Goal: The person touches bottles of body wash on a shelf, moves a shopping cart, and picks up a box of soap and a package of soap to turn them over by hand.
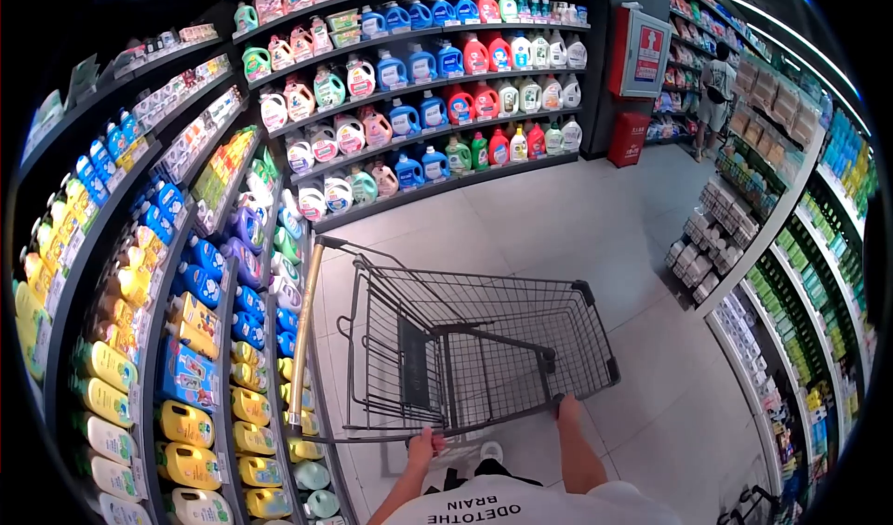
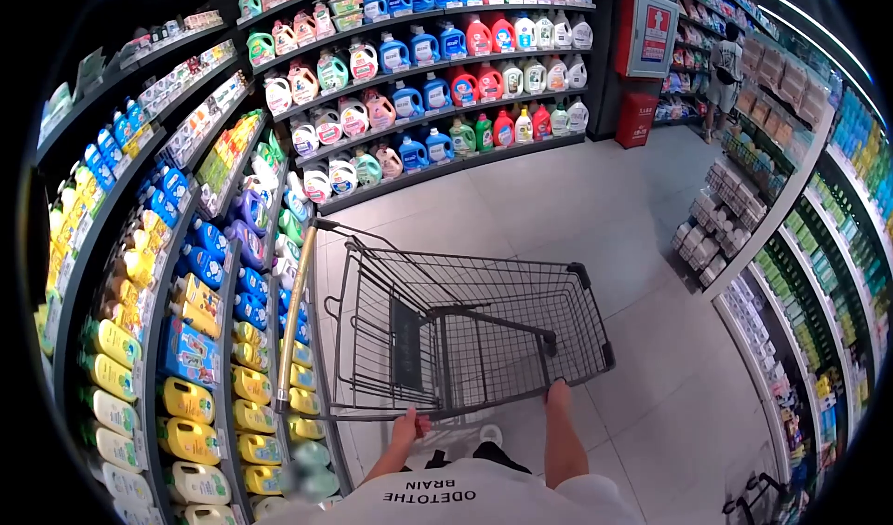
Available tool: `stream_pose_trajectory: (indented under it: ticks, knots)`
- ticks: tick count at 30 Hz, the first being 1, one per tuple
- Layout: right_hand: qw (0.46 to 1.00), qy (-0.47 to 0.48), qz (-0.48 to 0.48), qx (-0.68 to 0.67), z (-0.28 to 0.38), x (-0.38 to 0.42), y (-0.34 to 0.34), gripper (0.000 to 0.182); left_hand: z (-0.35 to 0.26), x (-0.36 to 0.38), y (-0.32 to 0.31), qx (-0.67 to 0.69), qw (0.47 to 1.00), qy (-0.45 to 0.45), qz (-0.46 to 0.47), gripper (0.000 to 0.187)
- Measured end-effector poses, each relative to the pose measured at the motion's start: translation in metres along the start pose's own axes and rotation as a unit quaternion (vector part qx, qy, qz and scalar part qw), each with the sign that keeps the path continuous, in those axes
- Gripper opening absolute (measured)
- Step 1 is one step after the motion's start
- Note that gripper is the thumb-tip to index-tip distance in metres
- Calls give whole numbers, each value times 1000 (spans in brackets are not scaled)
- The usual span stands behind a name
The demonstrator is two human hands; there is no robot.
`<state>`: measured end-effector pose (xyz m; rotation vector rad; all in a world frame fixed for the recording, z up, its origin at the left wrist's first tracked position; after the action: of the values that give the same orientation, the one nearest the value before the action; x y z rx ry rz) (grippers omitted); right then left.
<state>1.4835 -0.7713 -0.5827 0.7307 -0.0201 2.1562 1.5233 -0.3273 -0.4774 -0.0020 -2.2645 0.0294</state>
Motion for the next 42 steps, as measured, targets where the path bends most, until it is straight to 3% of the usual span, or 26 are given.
stream_pose_trajectory:
  ticks: [4, 13, 19, 26, 27, 37, 42]
  knots:
    - [996, -9, 15, -88, 43, -37, -41, 43, -45, -37, -17, 12, 1000, 1, -5, 54]
    - [996, -40, 48, -62, 91, -151, -130, 41, -143, -112, -46, -16, 999, 2, -40, 53]
    - [988, -98, 34, -115, 118, -192, -174, 45, -192, -156, -57, -21, 999, -9, -49, 53]
    - [996, -47, 38, -70, 202, -226, -219, 57, -255, -210, -77, -11, 999, -42, -5, 55]
    - [997, -42, 37, -53, 217, -222, -221, 58, -263, -216, -81, 2, 1000, -5, -9, 56]
    - [995, 80, 37, 39, 291, -281, -298, 59, -344, -291, -107, -83, 995, 52, 37, 61]
    - [998, 46, 40, 24, 309, -317, -335, 56, -373, -328, -116, -92, 991, 66, 67, 64]
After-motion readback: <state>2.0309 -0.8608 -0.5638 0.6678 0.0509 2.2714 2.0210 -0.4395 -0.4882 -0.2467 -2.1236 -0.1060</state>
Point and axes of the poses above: each hand's wrist, its own x-axis away from the middle knuckle, its own y-axis out of the back of the hand, z = x × y, the point moved 10 cm from there along -x, towards the middle knuckle, and after that the axes turned 12 degrees about y, right-handed, at the moved point
